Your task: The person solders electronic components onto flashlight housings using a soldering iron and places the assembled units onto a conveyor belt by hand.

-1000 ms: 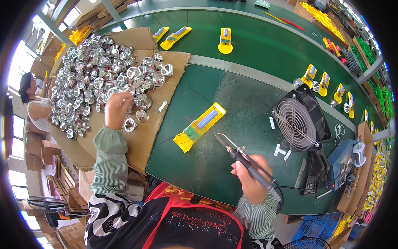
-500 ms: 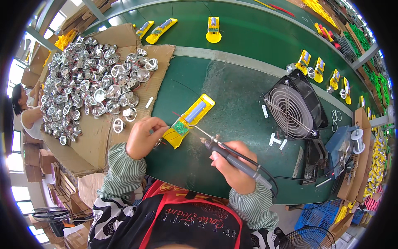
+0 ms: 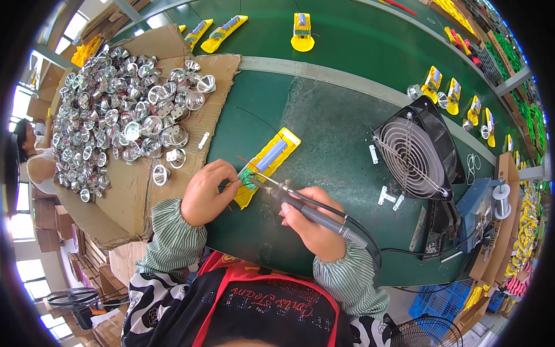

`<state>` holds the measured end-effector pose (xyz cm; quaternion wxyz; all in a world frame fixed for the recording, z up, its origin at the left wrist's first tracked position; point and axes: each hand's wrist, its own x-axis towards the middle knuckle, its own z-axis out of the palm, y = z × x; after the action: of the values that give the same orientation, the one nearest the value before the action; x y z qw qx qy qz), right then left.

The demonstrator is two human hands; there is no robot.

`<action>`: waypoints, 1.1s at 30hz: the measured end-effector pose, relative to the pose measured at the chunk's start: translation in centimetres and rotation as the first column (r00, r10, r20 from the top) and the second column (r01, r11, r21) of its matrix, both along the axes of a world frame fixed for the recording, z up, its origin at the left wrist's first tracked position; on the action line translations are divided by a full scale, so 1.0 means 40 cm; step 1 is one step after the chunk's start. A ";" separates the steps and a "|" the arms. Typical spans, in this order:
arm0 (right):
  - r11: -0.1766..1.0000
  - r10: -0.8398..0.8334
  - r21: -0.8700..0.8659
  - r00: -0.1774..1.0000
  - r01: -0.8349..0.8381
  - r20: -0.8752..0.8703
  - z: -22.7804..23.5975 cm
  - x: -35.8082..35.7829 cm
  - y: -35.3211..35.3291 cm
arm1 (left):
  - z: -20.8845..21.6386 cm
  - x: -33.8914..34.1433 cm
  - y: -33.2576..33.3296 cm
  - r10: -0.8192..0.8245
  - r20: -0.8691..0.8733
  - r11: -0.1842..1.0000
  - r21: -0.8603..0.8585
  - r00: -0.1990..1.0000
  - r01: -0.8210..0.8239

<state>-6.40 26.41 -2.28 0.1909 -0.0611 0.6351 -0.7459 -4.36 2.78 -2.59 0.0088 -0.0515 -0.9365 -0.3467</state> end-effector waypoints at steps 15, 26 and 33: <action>0.999 -0.026 -0.024 1.000 0.026 0.001 0.000 -0.003 0.001 | 0.004 -0.005 0.000 -0.007 0.012 0.999 0.032 1.000 0.007; 0.999 -0.048 -0.011 0.999 0.048 0.017 0.022 0.007 0.041 | 0.013 0.003 -0.007 -0.013 0.023 1.000 0.003 1.000 0.012; 0.998 -0.060 -0.026 0.998 0.061 0.016 0.021 0.013 0.058 | 0.094 0.046 -0.069 -0.136 -0.034 0.990 -0.037 0.990 0.135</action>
<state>-5.88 28.73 -1.44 0.1724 -0.0386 0.6254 -0.7601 -2.54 0.02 1.19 0.0012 -0.1215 -0.9364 -0.3293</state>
